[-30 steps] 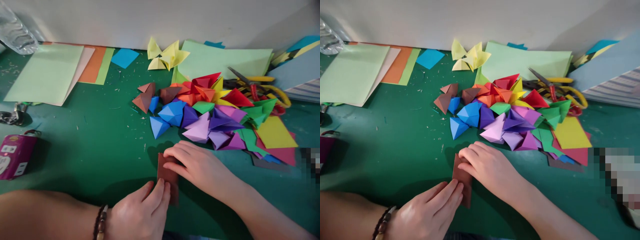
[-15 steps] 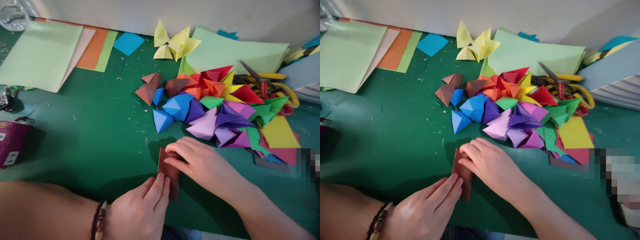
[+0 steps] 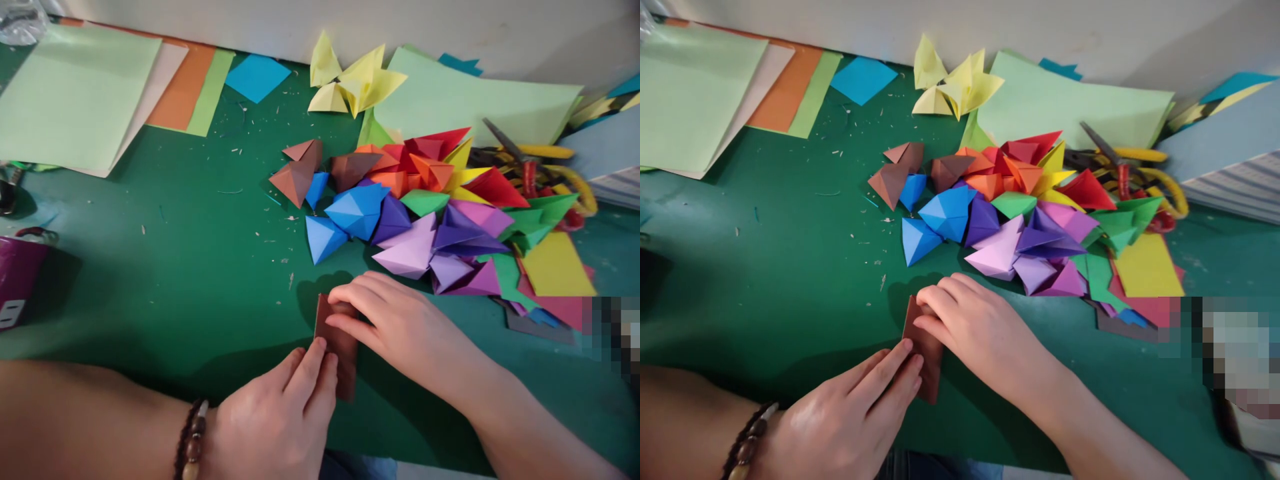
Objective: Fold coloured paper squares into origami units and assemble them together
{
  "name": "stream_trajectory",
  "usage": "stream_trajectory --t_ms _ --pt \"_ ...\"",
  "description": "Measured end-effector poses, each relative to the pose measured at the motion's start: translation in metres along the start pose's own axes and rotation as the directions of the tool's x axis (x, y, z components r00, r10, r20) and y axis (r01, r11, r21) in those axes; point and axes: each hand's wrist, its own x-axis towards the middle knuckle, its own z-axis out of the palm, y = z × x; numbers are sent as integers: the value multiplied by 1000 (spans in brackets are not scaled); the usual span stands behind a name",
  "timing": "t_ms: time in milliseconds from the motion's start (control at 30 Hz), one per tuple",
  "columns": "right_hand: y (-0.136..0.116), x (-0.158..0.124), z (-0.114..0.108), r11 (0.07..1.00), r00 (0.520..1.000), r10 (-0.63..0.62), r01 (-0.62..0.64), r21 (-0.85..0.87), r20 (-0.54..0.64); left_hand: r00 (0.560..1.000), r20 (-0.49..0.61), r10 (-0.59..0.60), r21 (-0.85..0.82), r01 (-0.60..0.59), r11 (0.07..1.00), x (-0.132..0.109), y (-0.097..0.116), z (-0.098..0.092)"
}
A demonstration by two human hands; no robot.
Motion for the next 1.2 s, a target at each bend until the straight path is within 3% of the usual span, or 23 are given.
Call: stream_trajectory --t_ms 433,633,833,1067,1200 --pt "-1 1 -1 1000 1000 4 -4 -30 9 998 -30 55 70 -53 996 3 0 -1" --pt "-1 1 -1 999 1000 -11 11 -48 0 998 24 54 111 -57 992 4 0 -4" --pt "-1 1 -1 1000 1000 -9 9 -27 7 997 8 77 109 -77 991 7 -1 -7" --pt "-1 1 0 1000 1000 -4 4 -3 -3 1000 5 -4 75 4 997 7 -1 -5" --pt "-1 0 1 1000 1000 -5 5 -6 -9 999 -19 27 74 -25 997 8 -2 -6"
